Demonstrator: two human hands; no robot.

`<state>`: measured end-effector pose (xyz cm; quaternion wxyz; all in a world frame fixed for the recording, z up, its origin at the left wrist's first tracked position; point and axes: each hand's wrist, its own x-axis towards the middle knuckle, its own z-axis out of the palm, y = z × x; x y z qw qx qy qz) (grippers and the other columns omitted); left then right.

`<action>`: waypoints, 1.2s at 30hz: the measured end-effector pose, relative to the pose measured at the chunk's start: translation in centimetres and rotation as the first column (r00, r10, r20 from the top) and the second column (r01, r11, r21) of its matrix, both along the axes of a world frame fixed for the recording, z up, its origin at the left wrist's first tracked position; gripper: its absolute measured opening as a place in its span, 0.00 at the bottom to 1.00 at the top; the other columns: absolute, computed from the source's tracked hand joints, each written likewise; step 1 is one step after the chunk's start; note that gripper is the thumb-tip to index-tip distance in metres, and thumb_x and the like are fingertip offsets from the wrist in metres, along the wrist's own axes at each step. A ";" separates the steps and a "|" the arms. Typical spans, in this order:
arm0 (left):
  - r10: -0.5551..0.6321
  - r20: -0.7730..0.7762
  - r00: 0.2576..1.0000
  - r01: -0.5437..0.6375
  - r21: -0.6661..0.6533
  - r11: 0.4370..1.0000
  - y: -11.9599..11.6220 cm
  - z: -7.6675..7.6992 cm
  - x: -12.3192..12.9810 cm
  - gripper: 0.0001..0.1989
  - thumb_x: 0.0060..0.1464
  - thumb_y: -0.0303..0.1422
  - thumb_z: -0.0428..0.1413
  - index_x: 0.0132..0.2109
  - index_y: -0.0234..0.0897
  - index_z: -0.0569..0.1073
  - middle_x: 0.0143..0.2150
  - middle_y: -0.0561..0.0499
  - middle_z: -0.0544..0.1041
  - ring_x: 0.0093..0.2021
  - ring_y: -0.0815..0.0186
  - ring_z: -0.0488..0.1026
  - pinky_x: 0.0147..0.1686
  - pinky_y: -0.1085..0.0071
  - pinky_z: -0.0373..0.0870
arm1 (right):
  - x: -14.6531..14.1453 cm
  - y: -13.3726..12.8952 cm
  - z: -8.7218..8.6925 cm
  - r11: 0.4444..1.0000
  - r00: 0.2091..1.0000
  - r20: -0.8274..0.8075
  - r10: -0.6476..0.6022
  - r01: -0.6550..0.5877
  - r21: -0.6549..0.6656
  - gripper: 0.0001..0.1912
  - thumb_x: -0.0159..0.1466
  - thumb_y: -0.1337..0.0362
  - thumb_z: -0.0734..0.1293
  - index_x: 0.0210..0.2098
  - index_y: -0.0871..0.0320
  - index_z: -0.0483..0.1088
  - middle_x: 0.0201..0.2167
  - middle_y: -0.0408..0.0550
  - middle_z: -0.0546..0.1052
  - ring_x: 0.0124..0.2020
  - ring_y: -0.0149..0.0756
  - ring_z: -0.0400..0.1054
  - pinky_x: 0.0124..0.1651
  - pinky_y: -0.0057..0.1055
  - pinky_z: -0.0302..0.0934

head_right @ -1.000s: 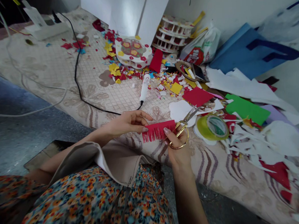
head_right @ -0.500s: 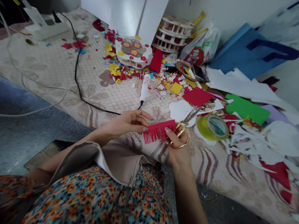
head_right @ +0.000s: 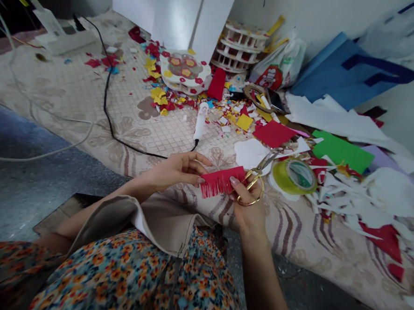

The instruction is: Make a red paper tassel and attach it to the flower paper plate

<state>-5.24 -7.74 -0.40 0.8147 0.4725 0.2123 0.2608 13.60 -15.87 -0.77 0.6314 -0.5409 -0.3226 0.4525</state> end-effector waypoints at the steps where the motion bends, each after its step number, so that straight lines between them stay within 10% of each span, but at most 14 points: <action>1: -0.001 0.001 1.000 0.001 -0.002 1.000 0.0 0.0 0.0 0.21 0.42 0.21 0.63 0.45 0.31 0.70 0.33 0.50 0.78 0.29 0.72 0.74 0.34 0.73 0.70 | 0.0 0.0 0.0 1.000 1.000 -0.002 0.007 -0.007 0.000 0.16 0.50 0.66 0.73 0.29 0.54 0.60 0.23 0.35 0.63 0.21 0.25 0.55 0.20 0.25 0.47; 12: 0.054 -0.049 0.997 -0.051 0.062 0.997 0.3 -1.1 0.0 0.19 0.44 0.26 0.64 0.46 0.32 0.71 0.32 0.53 0.76 0.29 0.74 0.72 0.34 0.74 0.67 | 2.1 0.1 -0.5 0.998 0.959 0.280 0.047 -0.034 -0.051 0.12 0.58 0.53 0.69 0.33 0.52 0.65 0.21 0.36 0.65 0.20 0.29 0.58 0.22 0.27 0.51; 14: 0.081 -0.060 0.995 -0.077 0.069 0.995 0.4 -1.1 0.0 0.19 0.45 0.26 0.64 0.45 0.32 0.71 0.32 0.53 0.76 0.30 0.74 0.72 0.35 0.74 0.67 | 4.1 0.5 -0.4 0.996 0.834 0.549 0.063 -0.021 -0.082 0.14 0.61 0.49 0.64 0.34 0.53 0.67 0.22 0.39 0.68 0.21 0.31 0.60 0.25 0.29 0.53; 17: 0.116 -0.059 0.991 -0.114 0.051 0.992 0.5 -1.1 0.0 0.18 0.44 0.26 0.65 0.44 0.32 0.72 0.32 0.53 0.76 0.30 0.74 0.72 0.36 0.74 0.66 | 6.8 1.5 -0.2 0.990 0.430 0.901 0.059 0.091 -0.109 0.17 0.60 0.47 0.64 0.31 0.56 0.67 0.23 0.43 0.71 0.24 0.34 0.62 0.29 0.31 0.53; 20: 0.122 -0.040 0.992 -0.121 0.028 0.992 0.6 -1.3 0.1 0.18 0.44 0.27 0.65 0.44 0.32 0.71 0.32 0.53 0.77 0.30 0.74 0.72 0.36 0.75 0.66 | 8.3 2.2 -0.2 0.963 0.115 0.985 0.129 0.222 -0.152 0.18 0.59 0.48 0.64 0.36 0.56 0.70 0.29 0.50 0.76 0.30 0.41 0.68 0.32 0.33 0.54; 25: 0.111 -0.014 0.994 -0.111 0.007 0.994 0.8 -1.7 0.1 0.19 0.44 0.29 0.66 0.44 0.33 0.71 0.33 0.52 0.78 0.31 0.73 0.73 0.36 0.75 0.67 | 9.1 2.1 0.1 0.966 -0.004 0.991 0.134 0.223 -0.129 0.19 0.62 0.49 0.62 0.41 0.57 0.71 0.37 0.55 0.77 0.39 0.48 0.70 0.38 0.38 0.58; 28: 0.112 0.016 0.994 -0.112 0.013 0.994 0.9 -1.6 0.1 0.19 0.45 0.29 0.66 0.45 0.33 0.71 0.33 0.52 0.78 0.30 0.74 0.73 0.34 0.76 0.66 | 8.2 1.8 0.7 0.991 0.167 0.986 0.012 0.126 -0.033 0.21 0.62 0.47 0.62 0.42 0.58 0.71 0.43 0.59 0.75 0.46 0.50 0.67 0.44 0.42 0.59; 32: 0.110 0.052 0.993 -0.112 0.052 0.992 1.0 -1.4 0.4 0.20 0.46 0.31 0.65 0.46 0.34 0.70 0.34 0.52 0.78 0.30 0.73 0.73 0.33 0.76 0.67 | 5.1 2.7 1.4 0.973 0.804 0.552 0.222 -0.218 -0.073 0.27 0.60 0.42 0.62 0.49 0.54 0.67 0.45 0.53 0.75 0.43 0.42 0.69 0.41 0.38 0.63; 36: 0.136 -0.005 0.991 -0.134 0.132 0.982 1.1 -1.3 0.5 0.20 0.47 0.30 0.64 0.46 0.33 0.68 0.34 0.51 0.77 0.30 0.72 0.73 0.33 0.75 0.68 | 3.6 4.9 1.8 0.907 0.876 0.241 0.417 -0.385 -0.172 0.20 0.52 0.49 0.73 0.34 0.56 0.68 0.27 0.42 0.72 0.26 0.30 0.65 0.31 0.28 0.61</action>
